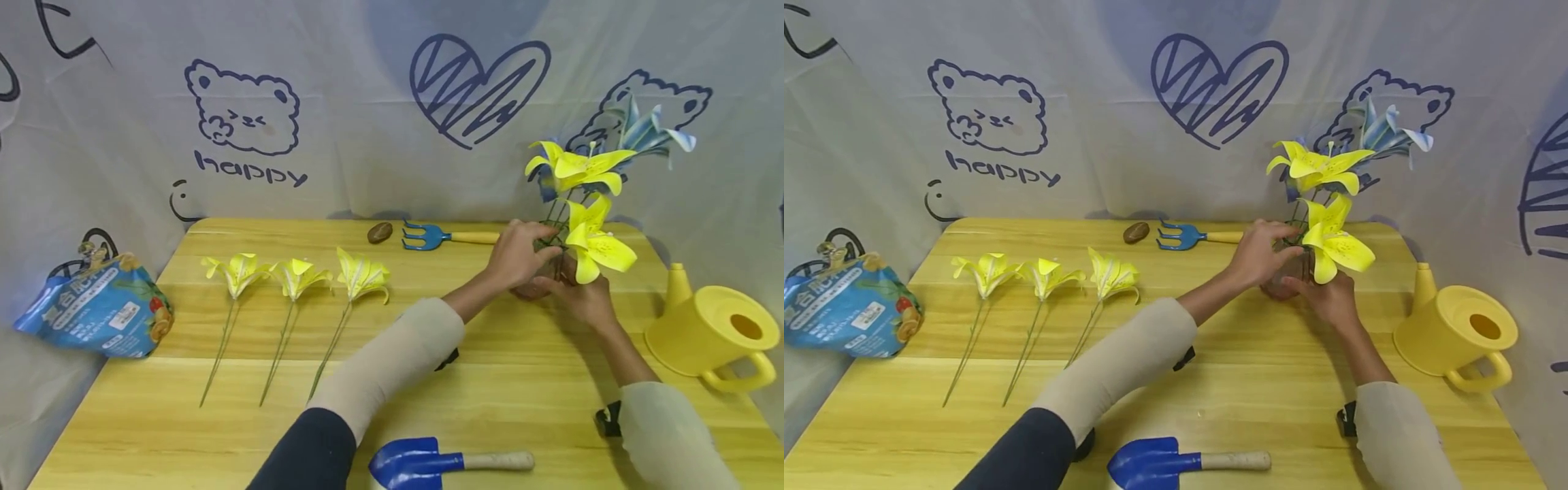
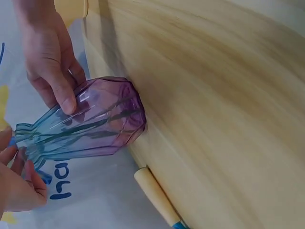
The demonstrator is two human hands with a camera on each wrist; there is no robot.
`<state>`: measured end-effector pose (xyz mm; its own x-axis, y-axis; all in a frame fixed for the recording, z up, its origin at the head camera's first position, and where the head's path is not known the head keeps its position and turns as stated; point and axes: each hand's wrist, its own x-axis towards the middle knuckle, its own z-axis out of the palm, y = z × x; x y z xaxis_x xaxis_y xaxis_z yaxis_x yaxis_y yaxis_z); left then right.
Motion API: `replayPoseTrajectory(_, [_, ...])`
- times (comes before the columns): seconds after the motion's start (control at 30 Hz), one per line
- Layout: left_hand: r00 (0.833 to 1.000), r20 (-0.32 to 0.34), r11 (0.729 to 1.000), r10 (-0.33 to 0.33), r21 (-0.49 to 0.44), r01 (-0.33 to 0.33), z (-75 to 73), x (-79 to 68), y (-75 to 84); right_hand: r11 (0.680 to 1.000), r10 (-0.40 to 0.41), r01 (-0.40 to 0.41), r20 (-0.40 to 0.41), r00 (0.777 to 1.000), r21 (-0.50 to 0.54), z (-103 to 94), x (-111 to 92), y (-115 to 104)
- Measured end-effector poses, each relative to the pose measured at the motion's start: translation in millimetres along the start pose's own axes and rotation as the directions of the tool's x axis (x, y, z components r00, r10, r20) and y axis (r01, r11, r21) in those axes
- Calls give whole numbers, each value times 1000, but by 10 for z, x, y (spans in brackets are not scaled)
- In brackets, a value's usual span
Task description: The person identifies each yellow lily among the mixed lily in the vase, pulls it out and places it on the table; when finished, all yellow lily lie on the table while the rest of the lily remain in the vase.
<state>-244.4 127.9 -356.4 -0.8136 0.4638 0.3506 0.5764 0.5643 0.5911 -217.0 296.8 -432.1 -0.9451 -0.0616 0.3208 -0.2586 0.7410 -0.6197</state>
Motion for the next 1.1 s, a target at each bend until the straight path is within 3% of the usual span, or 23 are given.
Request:
replayPoseTrajectory(0.13, [998,41,992,-55,112,50,66,50,37,1000,3,-2,6,1000,-12,-8,-5,-1])
replayPoseTrajectory(0.3, [995,27,987,-94,136,89,88,59,41,996,-46,47,-13,999,77,11,5,39])
replayPoseTrajectory(0.47, [998,-49,992,-28,118,33,71,55,29,997,-9,11,-30,1000,73,-2,6,4])
replayPoseTrajectory(0.57, [991,-120,996,64,77,-55,57,41,30,987,-19,23,-27,999,158,3,21,10])
replayPoseTrajectory(0.67, [968,-188,986,169,20,-168,28,15,57,958,-38,36,0,999,286,19,17,49])
replayPoseTrajectory(0.7, [957,-205,978,204,3,-207,3,4,80,958,-21,15,19,1000,285,15,8,51])
replayPoseTrajectory(0.87, [898,-298,907,324,-170,-384,-264,-110,288,989,75,-73,-11,997,127,-1,-52,26])
replayPoseTrajectory(1.0, [839,-373,817,396,-274,-508,-640,-298,524,962,-26,47,-79,997,269,4,-45,-27])
replayPoseTrajectory(1.1, [807,-407,770,428,-304,-562,-911,-463,608,911,-122,139,-68,990,389,-11,-15,-123])
